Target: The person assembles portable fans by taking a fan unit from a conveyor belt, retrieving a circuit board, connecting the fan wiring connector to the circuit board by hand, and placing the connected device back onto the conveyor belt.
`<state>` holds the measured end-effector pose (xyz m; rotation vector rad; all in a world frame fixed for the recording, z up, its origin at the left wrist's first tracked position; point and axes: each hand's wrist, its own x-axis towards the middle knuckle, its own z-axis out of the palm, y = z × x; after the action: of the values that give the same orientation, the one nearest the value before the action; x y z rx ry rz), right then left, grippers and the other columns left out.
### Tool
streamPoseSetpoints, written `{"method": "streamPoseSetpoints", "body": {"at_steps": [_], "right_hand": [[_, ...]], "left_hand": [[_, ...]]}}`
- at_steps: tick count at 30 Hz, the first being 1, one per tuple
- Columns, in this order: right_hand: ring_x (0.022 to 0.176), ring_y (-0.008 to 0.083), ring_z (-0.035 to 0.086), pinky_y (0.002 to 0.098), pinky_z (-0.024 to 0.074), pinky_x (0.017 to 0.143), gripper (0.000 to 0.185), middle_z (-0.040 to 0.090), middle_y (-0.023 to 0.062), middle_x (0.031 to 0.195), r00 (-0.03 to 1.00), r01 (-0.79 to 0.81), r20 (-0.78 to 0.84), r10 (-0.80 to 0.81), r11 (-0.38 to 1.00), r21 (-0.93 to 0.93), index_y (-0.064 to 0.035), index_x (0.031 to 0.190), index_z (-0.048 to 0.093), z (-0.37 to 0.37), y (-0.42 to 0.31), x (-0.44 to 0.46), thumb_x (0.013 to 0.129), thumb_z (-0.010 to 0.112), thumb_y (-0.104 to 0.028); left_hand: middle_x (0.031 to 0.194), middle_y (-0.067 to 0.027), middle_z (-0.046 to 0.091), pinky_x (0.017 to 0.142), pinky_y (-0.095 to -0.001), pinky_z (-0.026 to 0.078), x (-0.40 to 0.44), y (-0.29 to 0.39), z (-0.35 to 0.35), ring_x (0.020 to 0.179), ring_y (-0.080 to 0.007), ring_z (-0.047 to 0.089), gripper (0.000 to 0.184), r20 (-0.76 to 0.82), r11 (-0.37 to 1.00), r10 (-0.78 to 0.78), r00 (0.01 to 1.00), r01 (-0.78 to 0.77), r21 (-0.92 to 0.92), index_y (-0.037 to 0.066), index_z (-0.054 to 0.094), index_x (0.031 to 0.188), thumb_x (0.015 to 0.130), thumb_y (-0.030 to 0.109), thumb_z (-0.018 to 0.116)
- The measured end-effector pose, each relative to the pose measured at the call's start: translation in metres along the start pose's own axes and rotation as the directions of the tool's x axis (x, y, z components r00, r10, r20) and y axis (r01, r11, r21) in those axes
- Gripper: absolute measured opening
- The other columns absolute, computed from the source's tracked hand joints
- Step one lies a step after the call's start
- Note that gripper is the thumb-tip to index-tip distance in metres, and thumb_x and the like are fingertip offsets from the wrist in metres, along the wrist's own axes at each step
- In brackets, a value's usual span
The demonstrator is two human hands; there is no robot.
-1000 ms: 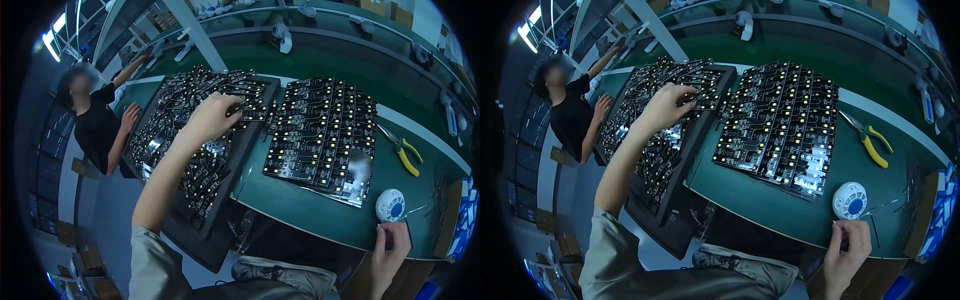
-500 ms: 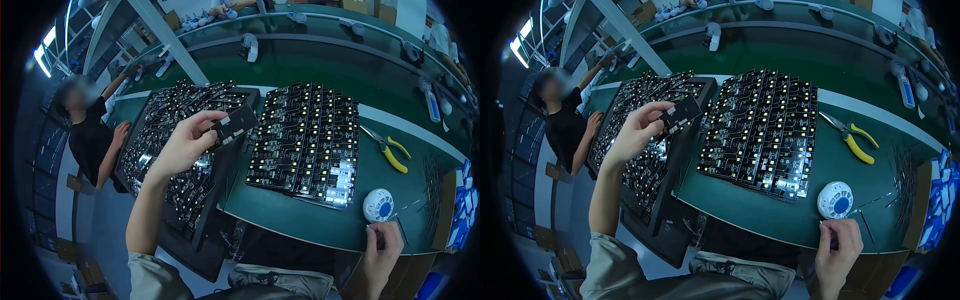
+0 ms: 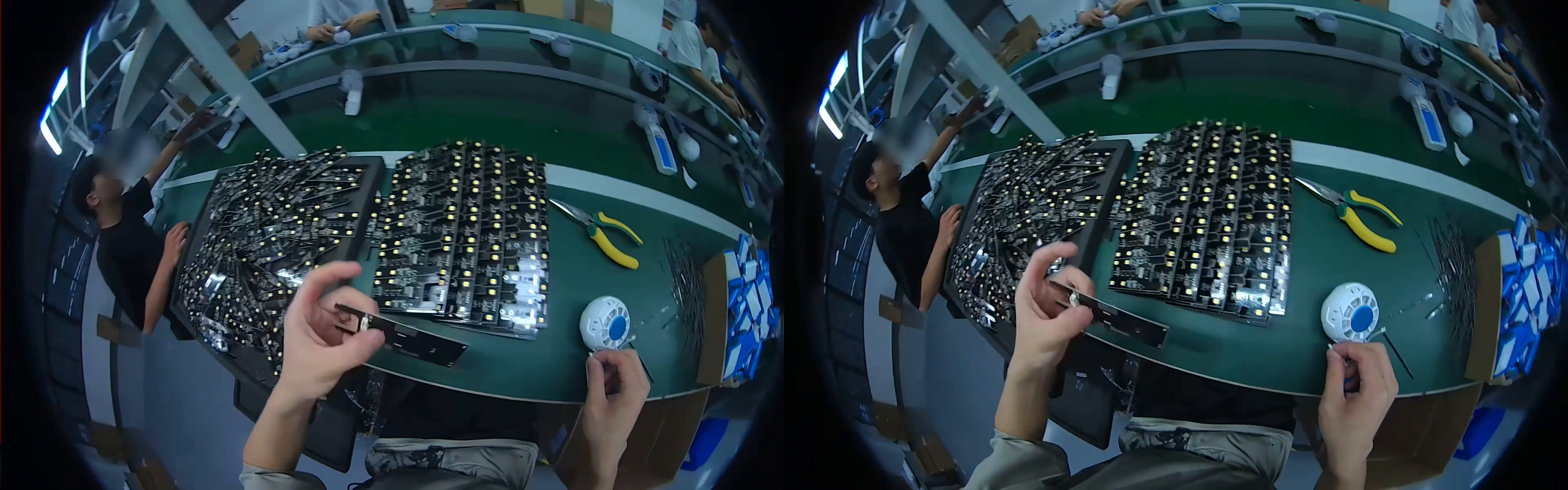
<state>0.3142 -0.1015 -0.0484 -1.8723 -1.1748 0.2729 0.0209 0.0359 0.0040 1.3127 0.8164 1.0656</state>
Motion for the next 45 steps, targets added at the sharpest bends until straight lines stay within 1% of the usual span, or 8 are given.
{"method": "streamPoseSetpoints", "body": {"at_steps": [2, 5, 7, 13, 15, 17, 29, 45], "right_hand": [[0.058, 0.0087, 0.048, 0.0227, 0.0370, 0.051, 0.007, 0.057, 0.0052, 0.078, 0.997, -0.051, -0.060, 0.051, 0.999, 0.007, 0.0008, 0.086, 0.065, -0.004, -0.004, 0.001, 0.084, 0.069, 0.005], [0.062, 0.0054, 0.045, 0.0220, 0.0346, 0.055, 0.005, 0.056, 0.0011, 0.075, 0.983, -0.151, -0.089, 0.160, 0.983, 0.105, 0.0011, 0.085, 0.065, -0.007, -0.009, 0.002, 0.084, 0.069, 0.003], [0.062, 0.0046, 0.046, 0.0210, 0.0362, 0.056, 0.005, 0.058, 0.0004, 0.076, 0.982, -0.172, -0.059, 0.181, 0.977, 0.129, 0.0007, 0.086, 0.066, -0.014, -0.007, 0.004, 0.084, 0.070, 0.003], [0.054, 0.0086, 0.049, 0.0235, 0.0399, 0.049, 0.007, 0.063, 0.0051, 0.080, 0.973, -0.145, -0.156, 0.168, 0.978, 0.149, -0.0016, 0.091, 0.069, -0.017, 0.015, 0.005, 0.085, 0.072, 0.001], [0.054, 0.0103, 0.053, 0.0246, 0.0418, 0.049, 0.009, 0.064, 0.0058, 0.082, 0.988, -0.074, -0.125, 0.088, 0.991, 0.112, -0.0018, 0.091, 0.069, -0.017, 0.013, 0.004, 0.084, 0.072, 0.002], [0.057, 0.0077, 0.051, 0.0226, 0.0403, 0.051, 0.010, 0.064, 0.0045, 0.083, 0.993, -0.044, -0.108, 0.055, 0.994, 0.105, -0.0010, 0.091, 0.069, -0.014, 0.012, 0.001, 0.083, 0.072, 0.003], [0.056, 0.0055, 0.052, 0.0209, 0.0398, 0.050, 0.015, 0.066, 0.0050, 0.088, 0.988, 0.089, -0.131, -0.080, 0.994, 0.063, -0.0018, 0.092, 0.070, -0.011, 0.017, -0.002, 0.080, 0.073, 0.006], [0.062, 0.0138, 0.061, 0.0256, 0.0478, 0.051, 0.019, 0.066, 0.0065, 0.088, 0.962, 0.208, -0.143, -0.232, 0.964, -0.165, -0.0037, 0.092, 0.069, -0.017, 0.010, 0.003, 0.076, 0.076, 0.005]], "left_hand": [[0.097, -0.0110, 0.064, 0.076, -0.0265, 0.054, -0.007, -0.029, 0.021, 0.089, -0.0161, 0.065, 0.033, 0.138, 0.997, -0.002, 0.990, 0.013, -0.077, 0.000, 0.060, 0.109, 0.079, -0.004, 0.075], [0.099, -0.0138, 0.060, 0.089, -0.0418, 0.052, -0.012, -0.065, 0.091, 0.094, -0.0327, 0.067, 0.018, 0.318, 0.811, -0.008, 0.948, 0.192, -0.553, -0.002, 0.061, 0.102, 0.086, 0.000, 0.069], [0.105, -0.0138, 0.059, 0.087, -0.0368, 0.053, -0.013, -0.077, 0.128, 0.096, -0.0289, 0.067, 0.018, 0.420, 0.668, -0.089, 0.903, 0.366, -0.647, -0.002, 0.060, 0.104, 0.088, -0.001, 0.068], [0.105, -0.0062, 0.063, 0.073, -0.0195, 0.052, 0.000, -0.081, 0.178, 0.087, -0.0070, 0.062, 0.056, 0.349, 0.931, -0.247, 0.904, 0.321, -0.172, 0.004, 0.040, 0.132, 0.086, -0.007, 0.070], [0.099, -0.0034, 0.064, 0.067, -0.0200, 0.050, 0.001, -0.088, 0.183, 0.082, -0.0055, 0.061, 0.043, 0.301, 0.954, -0.186, 0.935, 0.245, -0.172, 0.002, 0.050, 0.123, 0.086, -0.005, 0.071], [0.094, -0.0040, 0.066, 0.061, -0.0203, 0.048, 0.004, -0.096, 0.179, 0.074, -0.0042, 0.060, 0.025, 0.328, 0.988, -0.103, 0.939, 0.060, 0.139, -0.001, 0.062, 0.108, 0.085, -0.003, 0.073], [0.093, -0.0092, 0.065, 0.054, -0.0226, 0.048, 0.006, -0.094, 0.187, 0.068, -0.0107, 0.062, 0.021, 0.356, 0.820, 0.300, 0.885, -0.430, 0.378, -0.002, 0.070, 0.098, 0.078, -0.007, 0.076], [0.094, -0.0109, 0.064, 0.057, -0.0256, 0.051, 0.013, -0.092, 0.193, 0.069, -0.0146, 0.063, 0.024, 0.368, 0.806, 0.319, 0.874, -0.454, 0.379, -0.003, 0.069, 0.101, 0.078, -0.007, 0.076]]}}
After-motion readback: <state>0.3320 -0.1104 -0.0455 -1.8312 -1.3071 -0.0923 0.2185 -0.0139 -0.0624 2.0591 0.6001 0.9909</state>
